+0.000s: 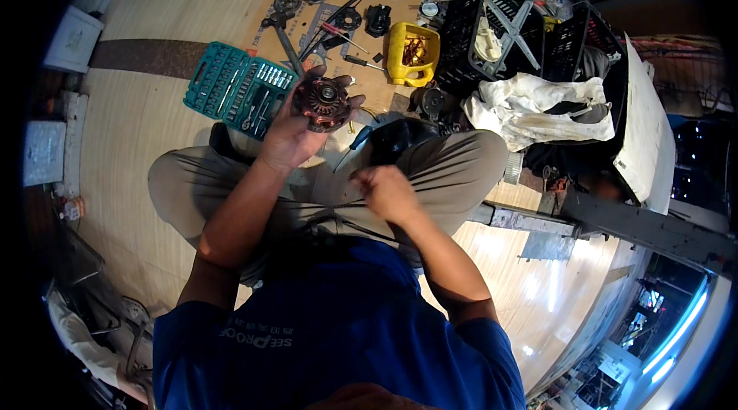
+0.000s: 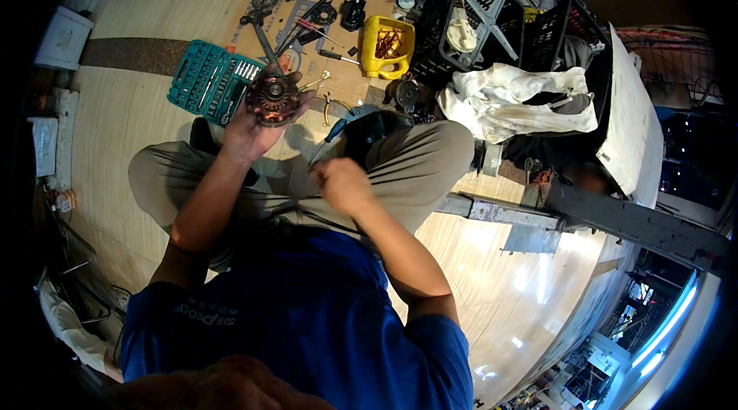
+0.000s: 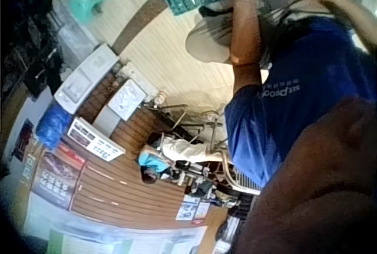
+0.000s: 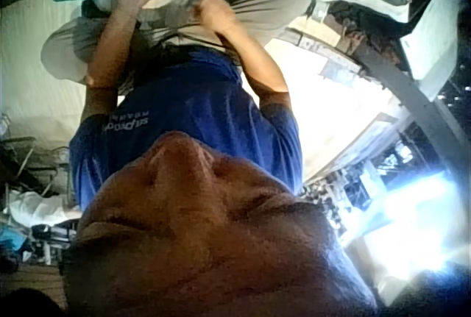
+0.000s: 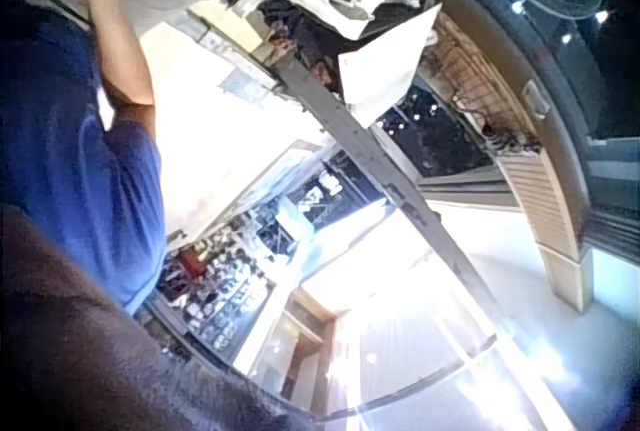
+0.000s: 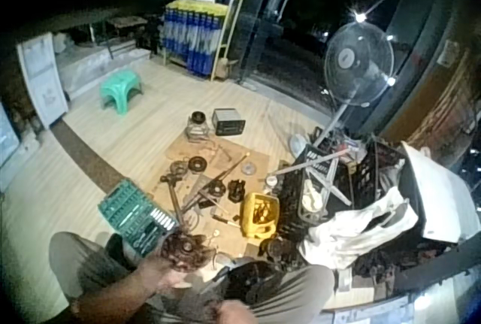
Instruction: The person handles a small electronic component and uses pliers to manipulate copper wires and connections on it.
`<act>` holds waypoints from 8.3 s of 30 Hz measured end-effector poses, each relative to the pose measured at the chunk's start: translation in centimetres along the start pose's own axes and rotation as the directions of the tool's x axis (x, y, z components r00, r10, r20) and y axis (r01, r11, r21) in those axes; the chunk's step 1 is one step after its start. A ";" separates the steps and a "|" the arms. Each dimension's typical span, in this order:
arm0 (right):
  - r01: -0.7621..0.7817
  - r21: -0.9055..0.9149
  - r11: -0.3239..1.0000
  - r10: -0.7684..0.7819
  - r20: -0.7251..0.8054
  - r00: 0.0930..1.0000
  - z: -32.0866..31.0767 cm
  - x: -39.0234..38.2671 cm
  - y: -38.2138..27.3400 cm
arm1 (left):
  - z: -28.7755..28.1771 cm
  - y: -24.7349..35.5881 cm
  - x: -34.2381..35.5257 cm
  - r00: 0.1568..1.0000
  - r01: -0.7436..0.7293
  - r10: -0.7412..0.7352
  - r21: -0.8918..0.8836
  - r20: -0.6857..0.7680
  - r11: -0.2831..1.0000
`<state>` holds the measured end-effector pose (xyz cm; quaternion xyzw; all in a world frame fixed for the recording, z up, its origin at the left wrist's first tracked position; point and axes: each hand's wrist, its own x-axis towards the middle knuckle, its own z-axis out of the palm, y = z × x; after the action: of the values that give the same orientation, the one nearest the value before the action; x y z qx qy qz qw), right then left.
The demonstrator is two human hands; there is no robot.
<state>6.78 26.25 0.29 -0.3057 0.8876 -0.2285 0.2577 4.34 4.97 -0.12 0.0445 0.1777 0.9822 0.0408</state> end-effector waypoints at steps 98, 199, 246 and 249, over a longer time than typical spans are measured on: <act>-0.106 0.024 0.994 0.104 -0.506 0.856 -11.1 -4.4 -3.7 | -0.7 -1.5 -0.9 0.977 -0.037 0.112 0.368 -0.184 0.929; -0.274 0.014 0.962 0.238 -0.538 0.809 -8.2 -2.2 3.6 | -2.2 -1.0 -1.0 0.994 -0.020 0.024 0.035 -0.107 0.999; -0.898 0.068 0.434 0.901 -0.029 0.433 14.8 -50.0 24.0 | -2.3 -1.3 -0.6 0.981 -0.078 0.063 -0.079 -0.186 0.994; -0.405 0.809 0.427 0.881 -0.273 0.385 4.5 -31.7 16.9 | -2.2 -1.1 -1.2 0.989 -0.076 0.069 -0.049 -0.129 0.996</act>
<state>23.85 58.07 -2.58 0.3077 0.8242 -0.4697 0.0739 5.42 5.08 -2.66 -0.0127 0.1516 0.9884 -0.0053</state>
